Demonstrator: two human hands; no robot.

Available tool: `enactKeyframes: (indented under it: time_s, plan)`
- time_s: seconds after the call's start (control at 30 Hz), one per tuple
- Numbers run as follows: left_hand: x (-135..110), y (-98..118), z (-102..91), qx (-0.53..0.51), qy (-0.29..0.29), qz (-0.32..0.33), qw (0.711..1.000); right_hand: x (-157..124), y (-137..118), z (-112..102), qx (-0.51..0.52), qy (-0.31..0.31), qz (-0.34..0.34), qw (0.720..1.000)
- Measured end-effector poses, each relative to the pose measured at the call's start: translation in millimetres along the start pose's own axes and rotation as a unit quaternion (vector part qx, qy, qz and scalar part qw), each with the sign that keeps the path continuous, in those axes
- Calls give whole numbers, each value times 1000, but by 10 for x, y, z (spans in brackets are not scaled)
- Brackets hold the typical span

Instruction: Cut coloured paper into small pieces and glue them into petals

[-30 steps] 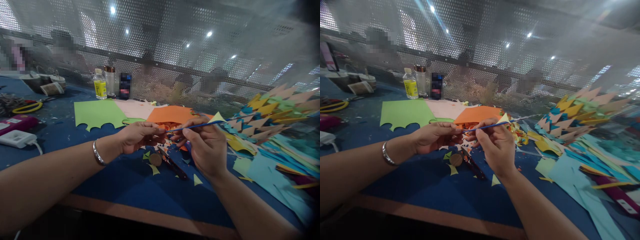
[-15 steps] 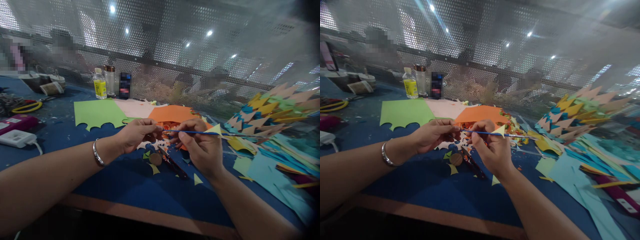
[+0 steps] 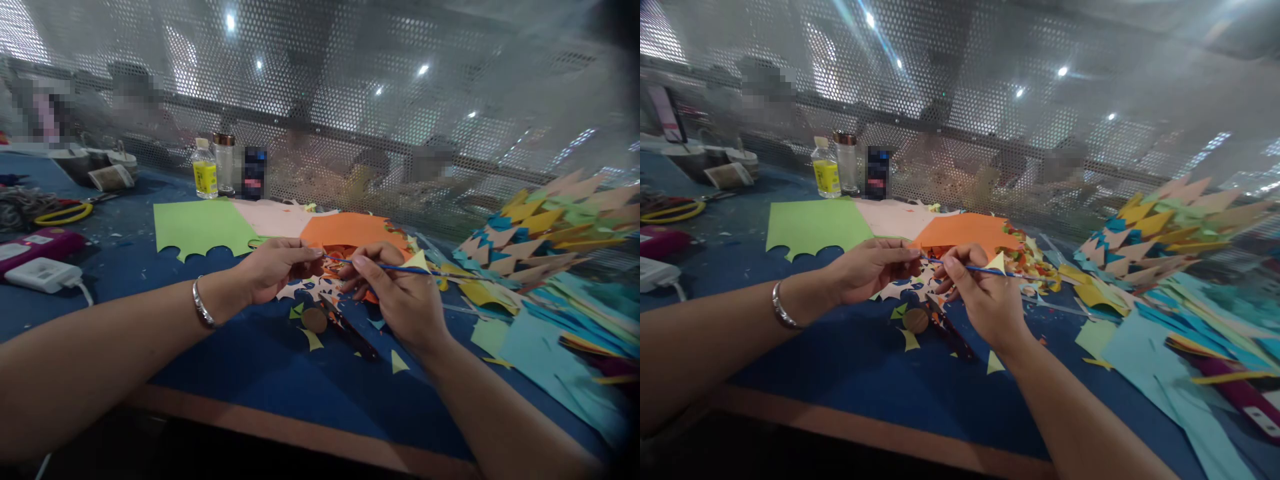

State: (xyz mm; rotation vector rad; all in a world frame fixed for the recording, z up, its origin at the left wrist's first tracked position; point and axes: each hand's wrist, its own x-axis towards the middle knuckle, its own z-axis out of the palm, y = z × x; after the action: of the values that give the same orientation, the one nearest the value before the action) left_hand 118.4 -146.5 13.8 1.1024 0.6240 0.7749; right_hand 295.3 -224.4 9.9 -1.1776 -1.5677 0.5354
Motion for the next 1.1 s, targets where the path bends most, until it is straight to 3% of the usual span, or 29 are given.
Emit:
enactKeyframes:
  time_s: [0.27, 0.53, 0.67, 0.87, 1.03, 1.1]
  plan:
    - [-25, -30, 53, 33, 29, 74, 996, 22, -11, 14, 24, -1, 30, 999]
    - [12, -44, 46, -30, 57, 27, 998, 38, 23, 9, 47, 14, 47, 998]
    - [43, -14, -13, -16, 49, 64, 997, 52, 41, -23, 25, 6, 78, 997]
    - [-35, -5, 48, 125, -8, 116, 985, 94, 43, -98, -176, -41, 125, 976]
    - [-4, -57, -15, 270, -28, 126, 954, 156, 63, -198, -376, -58, 4, 925]
    - [30, -82, -65, 290, -38, 124, 948, 163, 85, -209, -431, -102, 8, 897]
